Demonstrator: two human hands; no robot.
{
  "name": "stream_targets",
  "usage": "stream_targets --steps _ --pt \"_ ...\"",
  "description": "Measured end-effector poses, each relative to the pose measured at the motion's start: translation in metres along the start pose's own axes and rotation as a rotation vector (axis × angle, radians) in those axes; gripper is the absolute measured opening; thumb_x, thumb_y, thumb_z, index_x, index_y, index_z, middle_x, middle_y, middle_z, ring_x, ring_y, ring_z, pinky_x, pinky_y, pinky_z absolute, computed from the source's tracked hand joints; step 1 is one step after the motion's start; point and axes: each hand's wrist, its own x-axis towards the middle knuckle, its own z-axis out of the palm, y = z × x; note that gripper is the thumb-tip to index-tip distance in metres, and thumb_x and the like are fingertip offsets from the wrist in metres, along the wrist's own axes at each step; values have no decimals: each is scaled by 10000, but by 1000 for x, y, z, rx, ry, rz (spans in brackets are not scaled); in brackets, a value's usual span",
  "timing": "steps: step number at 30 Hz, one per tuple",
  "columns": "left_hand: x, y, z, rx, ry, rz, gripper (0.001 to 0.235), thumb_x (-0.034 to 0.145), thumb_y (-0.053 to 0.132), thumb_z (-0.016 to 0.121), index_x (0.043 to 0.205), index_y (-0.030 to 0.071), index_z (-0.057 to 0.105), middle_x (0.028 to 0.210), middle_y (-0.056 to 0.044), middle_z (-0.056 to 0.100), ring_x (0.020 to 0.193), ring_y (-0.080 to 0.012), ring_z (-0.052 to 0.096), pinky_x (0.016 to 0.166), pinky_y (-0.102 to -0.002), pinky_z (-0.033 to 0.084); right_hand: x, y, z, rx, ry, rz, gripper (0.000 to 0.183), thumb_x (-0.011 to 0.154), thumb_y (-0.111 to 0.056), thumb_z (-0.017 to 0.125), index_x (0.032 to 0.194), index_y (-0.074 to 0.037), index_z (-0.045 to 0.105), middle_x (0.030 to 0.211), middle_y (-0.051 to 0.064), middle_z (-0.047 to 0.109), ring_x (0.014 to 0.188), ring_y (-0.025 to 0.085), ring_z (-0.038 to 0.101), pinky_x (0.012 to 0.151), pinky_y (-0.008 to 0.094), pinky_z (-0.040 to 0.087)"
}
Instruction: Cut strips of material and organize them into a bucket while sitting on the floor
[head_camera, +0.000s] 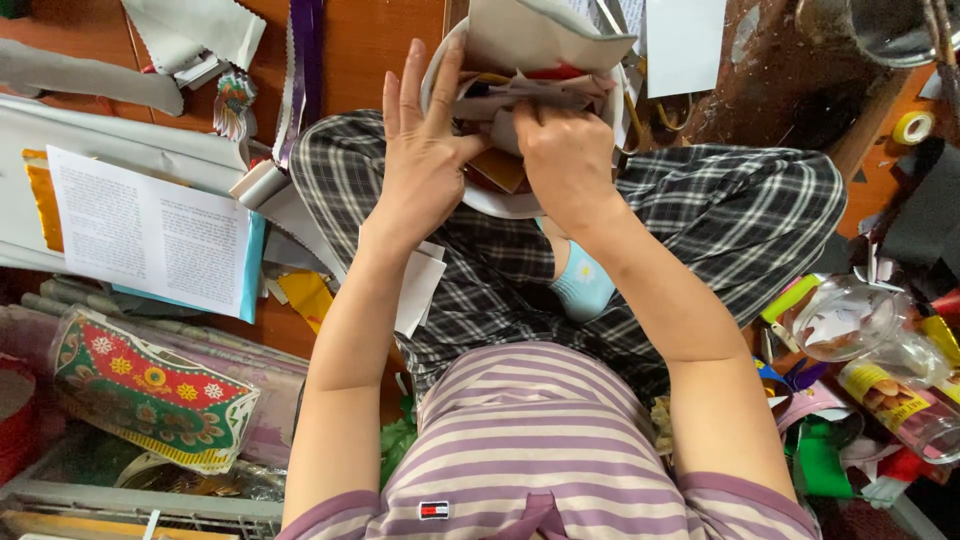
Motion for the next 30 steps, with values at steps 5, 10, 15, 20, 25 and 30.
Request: stream_targets --steps 5,10,15,20,25,30 --pt "9 2 -1 101 -46 16 199 946 89 574 778 165 649 1658 -125 119 1495 -447 -3 1241 -513 -51 21 2 -40 439 -54 -205 114 814 23 625 797 -63 552 774 82 517 733 261 513 571 360 437" --pt "14 5 -8 18 -60 -37 264 979 144 556 724 110 610 1623 -76 181 1473 -389 20 1209 -576 160 3 -1 -22 468 -203 -343 163 729 -17 642 693 -137 538 696 -20 570 800 244 539 730 448 473" --pt "13 0 -5 -71 -7 -9 186 916 47 545 801 144 654 1622 -73 150 1483 -390 35 1130 -584 262 9 -5 -17 69 -262 -311 82 732 -217 682 678 -277 667 668 -73 636 713 202 589 690 374 391" --pt "14 -8 1 -193 69 36 253 889 -42 521 960 123 701 1605 -102 161 1482 -396 66 1181 -542 274 9 9 -7 65 -257 -228 142 670 -90 650 769 -180 699 741 25 687 699 243 631 626 339 462" --pt "7 -13 3 -546 161 48 608 787 -150 426 1280 121 656 1590 -131 186 1500 -417 146 1252 -580 244 5 20 -1 85 -111 -137 173 625 -58 668 724 -200 673 660 23 625 677 242 605 647 344 447" --pt "6 -10 -4 -825 257 -46 493 884 -141 529 1300 114 596 1606 -90 177 1554 -300 172 1317 -467 277 8 29 -5 165 -174 -101 184 685 -16 663 816 -126 731 727 76 664 758 281 626 775 376 465"
